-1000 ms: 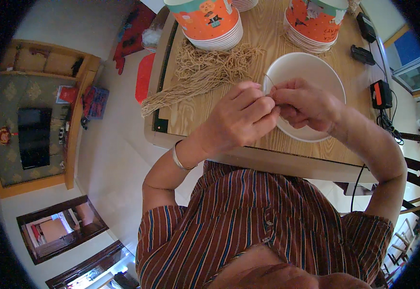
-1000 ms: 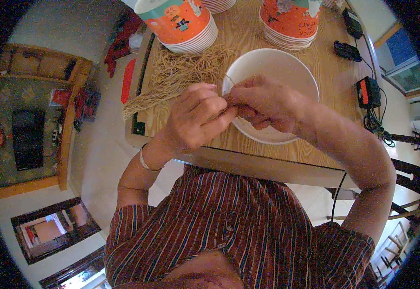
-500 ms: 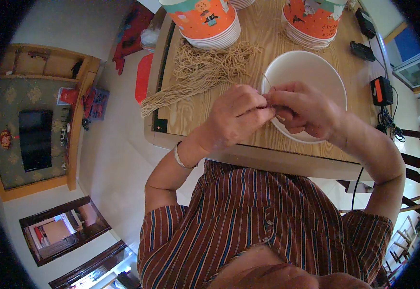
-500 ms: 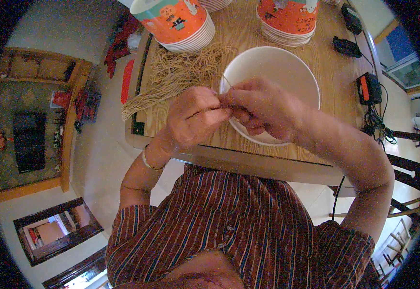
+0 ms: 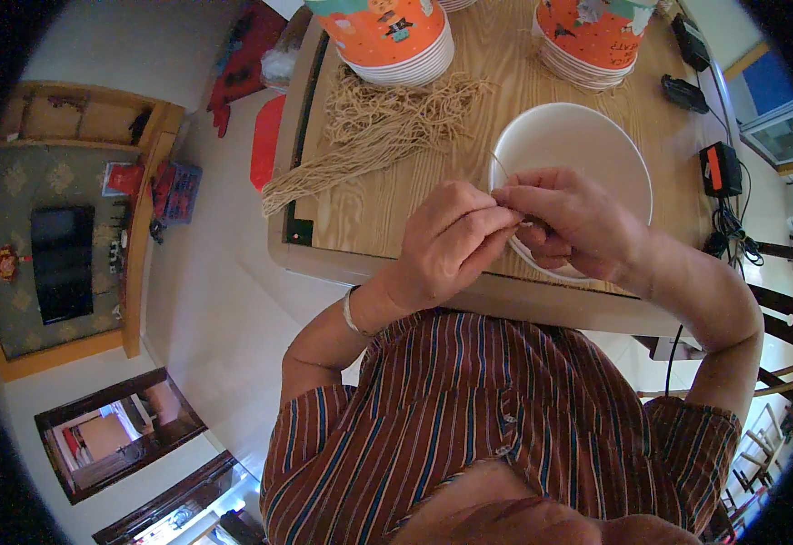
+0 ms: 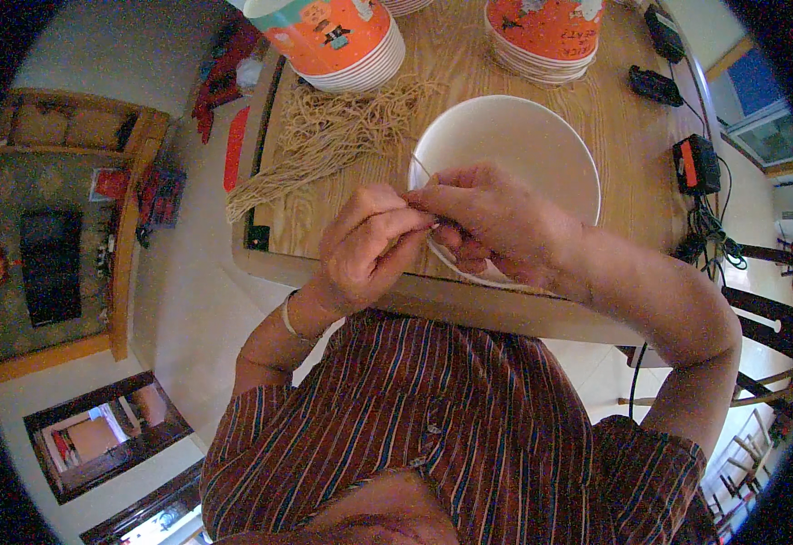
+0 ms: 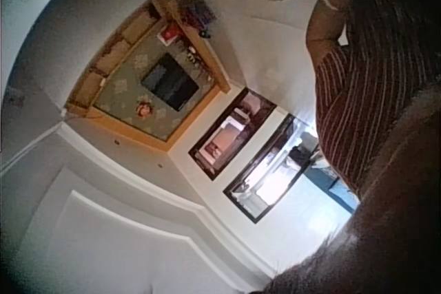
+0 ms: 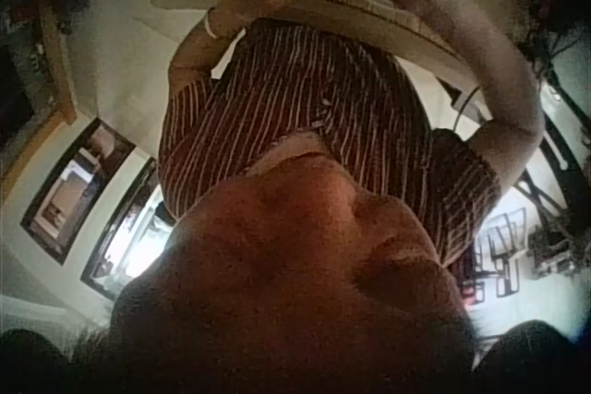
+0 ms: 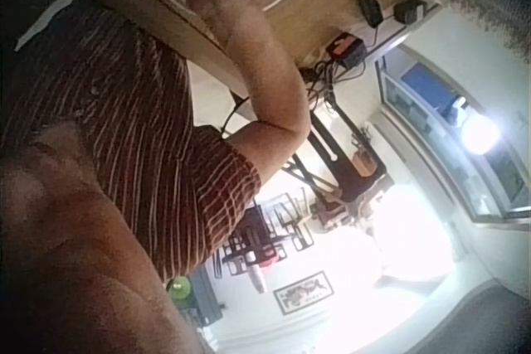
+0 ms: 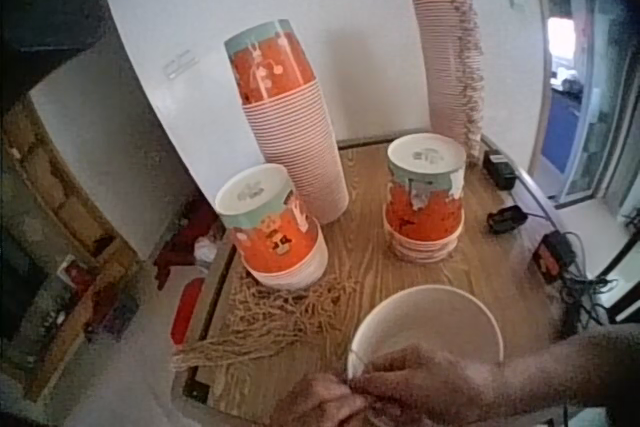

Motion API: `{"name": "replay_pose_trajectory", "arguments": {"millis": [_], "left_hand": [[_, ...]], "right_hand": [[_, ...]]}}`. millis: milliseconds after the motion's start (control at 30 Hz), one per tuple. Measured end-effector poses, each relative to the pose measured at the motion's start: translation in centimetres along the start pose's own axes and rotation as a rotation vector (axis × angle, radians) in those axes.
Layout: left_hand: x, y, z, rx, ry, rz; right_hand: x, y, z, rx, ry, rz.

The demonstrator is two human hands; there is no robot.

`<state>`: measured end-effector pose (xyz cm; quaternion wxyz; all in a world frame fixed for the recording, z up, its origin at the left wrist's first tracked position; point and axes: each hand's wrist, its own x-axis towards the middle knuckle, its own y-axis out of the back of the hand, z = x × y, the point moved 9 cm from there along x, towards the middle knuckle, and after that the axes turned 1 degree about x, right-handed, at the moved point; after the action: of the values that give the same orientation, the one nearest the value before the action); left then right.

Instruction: Tying strings onto a paper bowl to create a handle or decorative element.

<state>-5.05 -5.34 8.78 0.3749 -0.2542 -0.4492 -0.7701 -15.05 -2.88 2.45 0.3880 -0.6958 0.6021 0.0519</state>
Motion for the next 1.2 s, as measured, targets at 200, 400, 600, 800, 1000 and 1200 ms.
{"name": "replay_pose_trajectory", "arguments": {"millis": [200,400,600,800,1000,1200], "left_hand": [[0.0,-0.3,0.0,-0.08,0.059,-0.042],[0.0,-0.3,-0.6,-0.256,0.112,-0.123],[-0.3,-0.1,-1.4,-0.329,0.276,-0.085],[-2.0,0.8,-3.5,-0.283,0.452,0.097],[-2.3,0.8,-4.2,-0.3,0.56,0.15],[-1.6,0.8,-3.9,-0.218,0.525,0.12]], "right_hand": [[0.1,0.0,0.4,0.005,-0.004,0.003],[0.1,-0.1,0.3,-0.012,0.004,0.009],[0.2,-0.1,0.3,-0.033,-0.007,-0.007],[-0.1,0.5,-0.6,-0.218,0.075,0.11],[-0.2,1.0,-0.9,-0.28,0.111,0.161],[-0.3,0.8,-0.9,-0.217,0.101,0.141]]}}
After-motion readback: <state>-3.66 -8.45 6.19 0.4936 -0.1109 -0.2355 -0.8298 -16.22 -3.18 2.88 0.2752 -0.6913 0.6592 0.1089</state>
